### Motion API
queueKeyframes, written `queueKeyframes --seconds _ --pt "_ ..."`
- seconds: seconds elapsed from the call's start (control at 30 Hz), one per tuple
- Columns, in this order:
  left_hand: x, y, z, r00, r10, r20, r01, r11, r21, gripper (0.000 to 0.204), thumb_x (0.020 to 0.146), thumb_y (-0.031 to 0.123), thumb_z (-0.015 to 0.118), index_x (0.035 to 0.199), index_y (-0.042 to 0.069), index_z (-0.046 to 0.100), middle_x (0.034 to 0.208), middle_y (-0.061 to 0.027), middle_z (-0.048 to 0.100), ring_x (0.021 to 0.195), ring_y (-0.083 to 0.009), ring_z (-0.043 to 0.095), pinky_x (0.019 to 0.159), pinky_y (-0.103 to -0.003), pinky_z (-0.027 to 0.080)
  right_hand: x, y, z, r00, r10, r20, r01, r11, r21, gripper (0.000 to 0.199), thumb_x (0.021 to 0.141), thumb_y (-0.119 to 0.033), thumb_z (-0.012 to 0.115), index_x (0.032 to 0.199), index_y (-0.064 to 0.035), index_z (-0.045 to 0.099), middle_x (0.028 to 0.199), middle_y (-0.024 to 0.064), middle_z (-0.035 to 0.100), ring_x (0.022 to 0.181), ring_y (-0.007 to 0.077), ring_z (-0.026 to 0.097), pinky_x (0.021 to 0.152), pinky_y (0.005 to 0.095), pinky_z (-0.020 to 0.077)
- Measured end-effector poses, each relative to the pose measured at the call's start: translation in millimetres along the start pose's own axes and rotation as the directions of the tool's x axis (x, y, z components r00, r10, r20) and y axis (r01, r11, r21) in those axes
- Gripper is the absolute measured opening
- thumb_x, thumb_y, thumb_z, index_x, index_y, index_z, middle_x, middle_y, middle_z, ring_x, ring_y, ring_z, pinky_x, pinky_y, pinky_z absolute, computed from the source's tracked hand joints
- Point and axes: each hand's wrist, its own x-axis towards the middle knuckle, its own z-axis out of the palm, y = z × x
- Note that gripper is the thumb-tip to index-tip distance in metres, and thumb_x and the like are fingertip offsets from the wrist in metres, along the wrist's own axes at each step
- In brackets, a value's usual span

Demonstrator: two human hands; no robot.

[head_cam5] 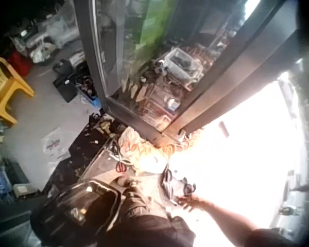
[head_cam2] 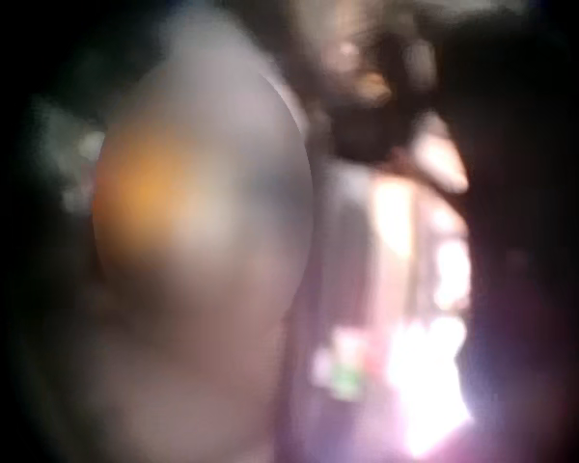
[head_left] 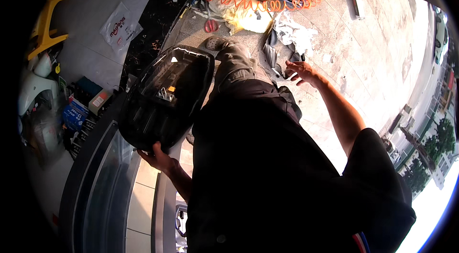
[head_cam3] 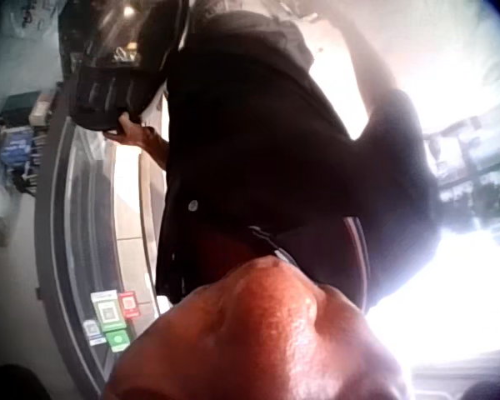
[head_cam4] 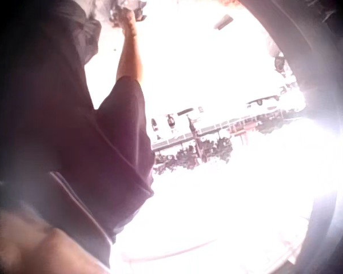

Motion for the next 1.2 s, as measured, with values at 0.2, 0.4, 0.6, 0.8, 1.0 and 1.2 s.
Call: queueKeyframes --seconds 0.2,0.4,0.6,0.8,1.0,1.2 --pt "9 -15 -19 0.999 -0.009 -0.037 0.020 0.952 0.306 0.089 0.071 0.017 0.073 0.151 0.000 0.036 0.135 -0.0225 0.057 0.116 -0.0364 0.059 0.098 -0.045 0.050 -12 41 49 0.957 0.135 0.259 -0.188 0.963 0.194 0.099 0.090 -0.080 0.044 0.144 0.0025 0.047 0.145 0.0295 0.048 0.126 0.0475 0.054 0.096 0.0591 0.0513" --pt "21 -27 -14 0.999 0.025 0.025 -0.029 0.987 0.158 0.087 0.069 0.015 0.071 0.149 0.002 0.039 0.135 -0.0223 0.055 0.115 -0.0357 0.059 0.096 -0.044 0.051 8 69 75 0.987 0.097 0.129 -0.117 0.981 0.152 0.093 0.089 -0.079 0.048 0.142 -0.0025 0.052 0.145 0.0253 0.051 0.122 0.0452 0.057 0.090 0.0559 0.0554" --pt "51 -50 -4 0.998 0.014 0.058 -0.018 0.997 0.074 0.091 0.071 0.010 0.069 0.154 0.004 0.032 0.143 -0.0230 0.049 0.122 -0.0365 0.056 0.103 -0.044 0.047 6 54 51 0.997 0.004 -0.076 0.005 0.993 0.120 0.080 0.093 -0.072 0.050 0.128 -0.0011 0.060 0.119 0.0196 0.067 0.106 0.0324 0.067 0.080 0.0459 0.0578" --pt "122 -60 52 0.988 0.079 0.135 -0.080 0.997 -0.003 0.086 0.078 0.006 0.066 0.157 0.012 0.032 0.150 -0.0179 0.044 0.128 -0.0338 0.052 0.108 -0.041 0.042 24 27 6 0.974 0.016 -0.227 -0.028 0.998 -0.052 0.058 0.095 -0.057 0.058 0.113 -0.0018 0.065 0.100 0.0101 0.068 0.083 0.0197 0.067 0.064 0.0348 0.0543" --pt "180 -35 137 0.970 0.163 0.178 -0.193 0.967 0.166 0.085 0.077 0.001 0.061 0.156 0.010 0.032 0.151 -0.0198 0.044 0.133 -0.0340 0.049 0.113 -0.041 0.038 89 -12 24 0.972 0.202 -0.122 -0.210 0.975 -0.065 0.044 0.096 -0.045 0.059 0.112 -0.0041 0.067 0.096 0.0066 0.068 0.081 0.0175 0.066 0.063 0.0326 0.0526" --pt "265 -38 192 0.933 0.337 0.127 -0.354 0.796 0.491 0.081 0.077 0.015 0.067 0.153 0.008 0.040 0.148 -0.0194 0.050 0.134 -0.0328 0.051 0.111 -0.040 0.042 165 -9 45 0.951 0.308 -0.030 -0.309 0.948 -0.072 0.040 0.098 -0.039 0.061 0.113 -0.0033 0.069 0.094 0.0067 0.070 0.082 0.0159 0.067 0.065 0.0311 0.0530"
